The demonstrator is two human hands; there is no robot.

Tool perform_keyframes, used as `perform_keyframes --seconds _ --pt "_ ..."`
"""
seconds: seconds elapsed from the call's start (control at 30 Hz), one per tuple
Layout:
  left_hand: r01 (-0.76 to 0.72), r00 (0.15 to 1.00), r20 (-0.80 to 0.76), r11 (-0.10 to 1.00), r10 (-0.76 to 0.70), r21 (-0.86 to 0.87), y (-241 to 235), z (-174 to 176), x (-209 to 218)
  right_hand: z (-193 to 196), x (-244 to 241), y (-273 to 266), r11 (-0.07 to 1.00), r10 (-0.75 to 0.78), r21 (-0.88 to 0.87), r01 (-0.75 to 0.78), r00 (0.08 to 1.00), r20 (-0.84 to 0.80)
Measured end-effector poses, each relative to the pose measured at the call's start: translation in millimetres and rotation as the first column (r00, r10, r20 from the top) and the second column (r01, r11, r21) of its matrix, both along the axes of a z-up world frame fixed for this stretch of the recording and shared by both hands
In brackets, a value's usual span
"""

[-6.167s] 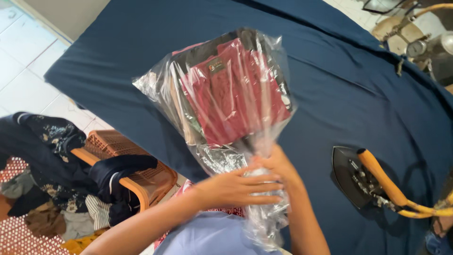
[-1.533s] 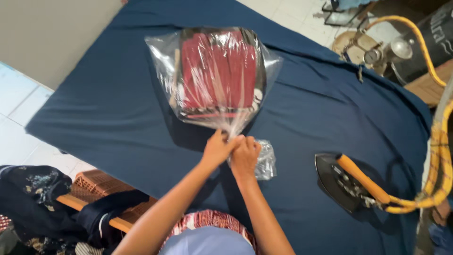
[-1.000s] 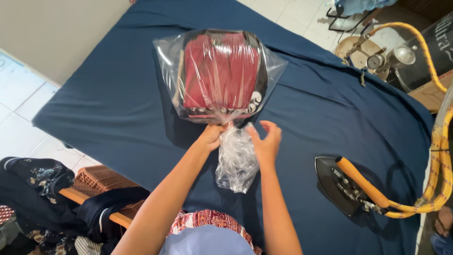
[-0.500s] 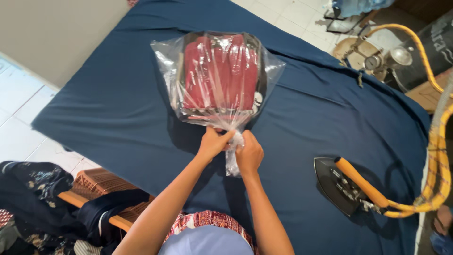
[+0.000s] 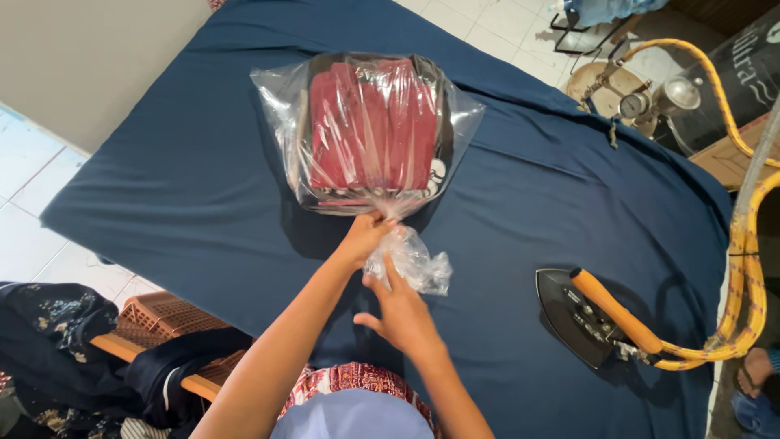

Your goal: The person irons a pair of red shorts on an ironing board using a steam iron. The person then folds the shorts and places them inside a clear plastic bag with other folded garments.

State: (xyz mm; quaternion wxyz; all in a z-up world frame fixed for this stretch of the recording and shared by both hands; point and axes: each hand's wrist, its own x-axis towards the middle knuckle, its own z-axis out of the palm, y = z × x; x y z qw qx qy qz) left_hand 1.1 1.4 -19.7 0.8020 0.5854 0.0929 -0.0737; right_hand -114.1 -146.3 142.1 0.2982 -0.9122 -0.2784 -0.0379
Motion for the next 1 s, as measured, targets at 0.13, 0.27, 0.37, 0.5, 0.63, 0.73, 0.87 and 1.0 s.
perform_keyframes --seconds 0.13,0.27,0.37,0.5,0.63,0.73,0.87,1.0 --pt "0.048 0.991 -0.089 0.882 -0.101 -0.468 13.6 -27.0 -8.1 11.0 25.4 -28.7 0.732 -0.272 0.441 0.520 0.815 -0.511" --pt "-0.031 0.976 -0.188 0.786 -0.110 -0.618 13.0 -39.8 -8.7 -20.6 70.1 -26.6 0.708 -0.220 0.494 0.505 0.822 -0.525" --pt "0.036 0.988 -0.087 0.734 -0.129 -0.679 8.1 -37.5 -0.2 -59.5 73.6 -14.7 0.570 0.238 0.588 0.574 0.570 -0.787" --pt "0.022 0.986 -0.145 0.926 -0.082 -0.377 12.2 -17.0 -6.9 -93.9 66.7 -14.2 0.586 0.220 0.575 0.570 0.572 -0.791" --pt "-0.066 0.986 -0.104 0.874 0.132 0.482 7.9 29.8 -22.7 -96.9 59.8 -28.3 0.929 -0.370 0.009 0.370 0.926 0.080" --pt "-0.135 0.956 -0.181 0.894 0.230 0.427 3.2 70.8 -27.8 -86.1 61.4 -35.3 0.960 -0.114 -0.191 0.206 0.908 0.404" --pt "-0.035 0.988 -0.075 0.680 0.132 0.732 8.1 94.0 -33.6 -78.7 35.9 -30.6 0.980 0.131 -0.194 -0.041 0.869 0.478" --pt "0.027 0.997 -0.060 0.531 0.044 0.847 9.9 81.8 -19.1 -60.8 17.0 -19.6 0.984 0.100 -0.178 -0.006 0.847 0.522"
